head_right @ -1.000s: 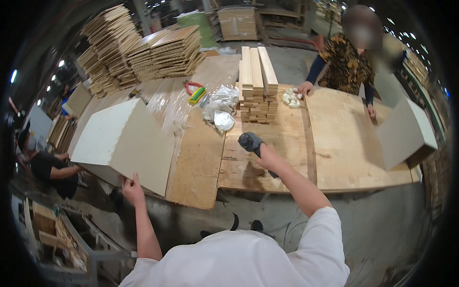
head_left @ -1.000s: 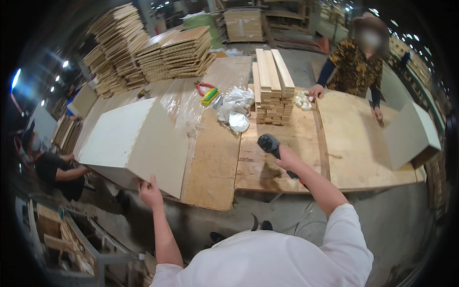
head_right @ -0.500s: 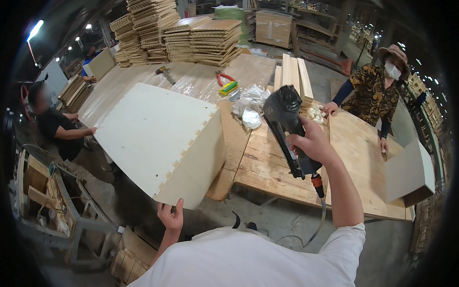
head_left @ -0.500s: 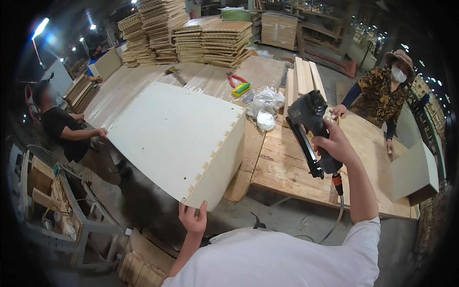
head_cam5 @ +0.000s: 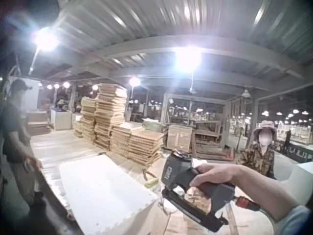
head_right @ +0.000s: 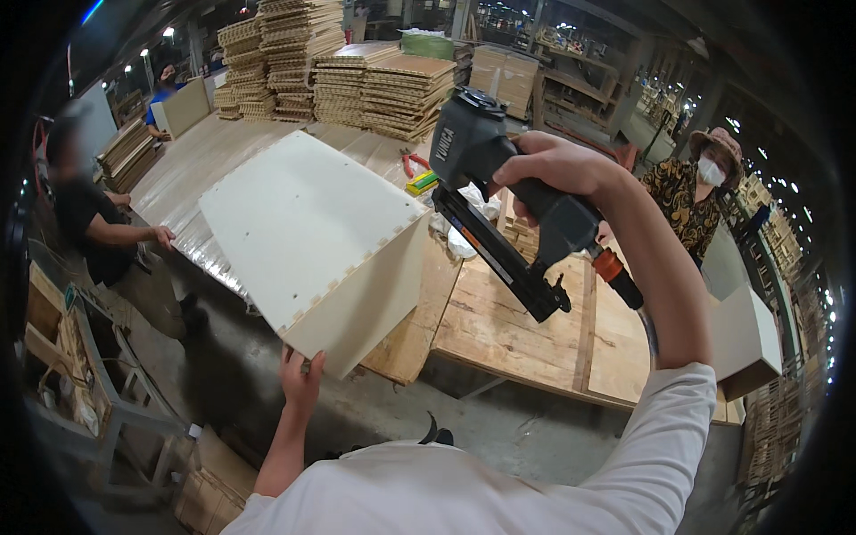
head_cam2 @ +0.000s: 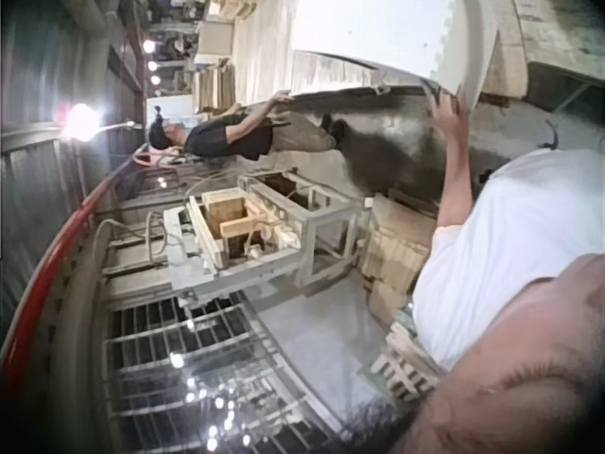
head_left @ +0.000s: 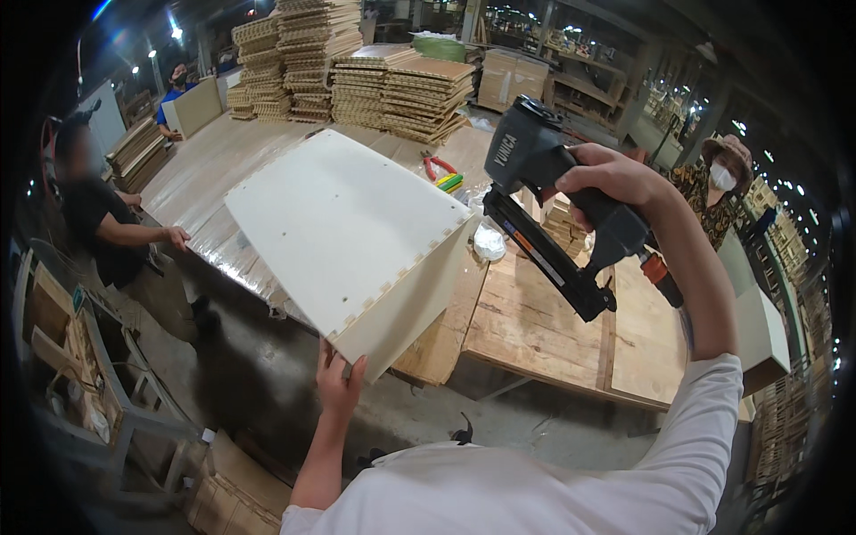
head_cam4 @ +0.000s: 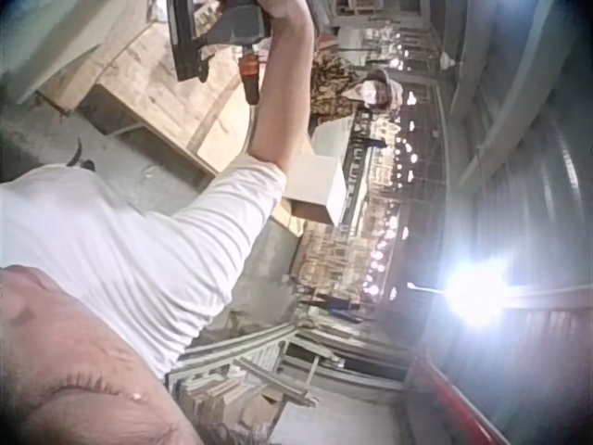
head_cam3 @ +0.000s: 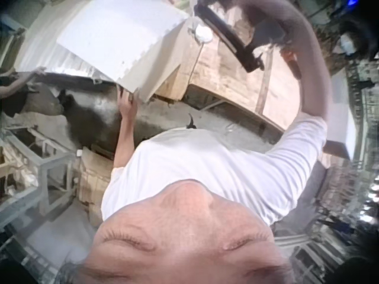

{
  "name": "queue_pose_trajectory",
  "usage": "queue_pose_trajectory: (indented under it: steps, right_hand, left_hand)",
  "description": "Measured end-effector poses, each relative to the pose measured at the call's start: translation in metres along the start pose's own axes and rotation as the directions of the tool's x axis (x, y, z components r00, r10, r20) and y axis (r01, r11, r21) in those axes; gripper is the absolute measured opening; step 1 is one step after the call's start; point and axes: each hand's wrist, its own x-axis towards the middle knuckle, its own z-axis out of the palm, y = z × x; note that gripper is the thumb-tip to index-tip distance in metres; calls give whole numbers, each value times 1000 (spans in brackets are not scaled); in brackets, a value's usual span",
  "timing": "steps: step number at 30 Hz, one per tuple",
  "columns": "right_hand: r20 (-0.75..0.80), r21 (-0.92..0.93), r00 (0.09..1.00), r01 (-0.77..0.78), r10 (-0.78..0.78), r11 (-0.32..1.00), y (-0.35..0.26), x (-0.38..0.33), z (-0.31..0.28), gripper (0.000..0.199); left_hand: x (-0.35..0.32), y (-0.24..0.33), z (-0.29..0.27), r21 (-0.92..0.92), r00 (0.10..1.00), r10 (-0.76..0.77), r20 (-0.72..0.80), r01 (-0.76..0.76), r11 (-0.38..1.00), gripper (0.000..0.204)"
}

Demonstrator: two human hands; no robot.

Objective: The person assembles white wooden boxes by attaching side panels and trim pieces using a pneumatic nail gun. They repeatedly position panels, fire nails to secure them, and wipe surfaces with a cloth. Completed boxes are handed off to a coworker.

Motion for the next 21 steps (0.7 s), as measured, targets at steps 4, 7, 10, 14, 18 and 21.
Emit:
queue_pose_trajectory:
  steps: [4, 7, 10, 14, 18, 21]
  right_hand:
    - [23, -50, 998, -61, 62, 997, -18, 17, 10, 33]
    - [100, -56, 993, -60, 66, 997, -23, 30, 10, 32]
    - [118, -67, 989, -81, 89, 994, -26, 39, 13, 34]
    - [92, -119, 988, -111, 123, 987, -25, 45, 13, 35]
    - [108, -112, 986, -112, 124, 987, -21, 48, 9, 35]
    - [117, -138, 985, -113, 129, 984, -19, 51, 9, 34]
  left_hand:
    - [8, 9, 5, -67, 998, -3, -67, -2, 998, 24]
    - [7, 5, 3, -9, 994, 85, -75, -86, 996, 24]
    - [9, 5, 5, -55, 996, 41, -74, -45, 998, 24]
    - [9, 5, 4, -37, 991, 93, -96, -97, 995, 26]
    - [9, 5, 5, -33, 992, 87, -87, -90, 995, 28]
    - [8, 6, 4, -25, 992, 88, -86, -90, 996, 28]
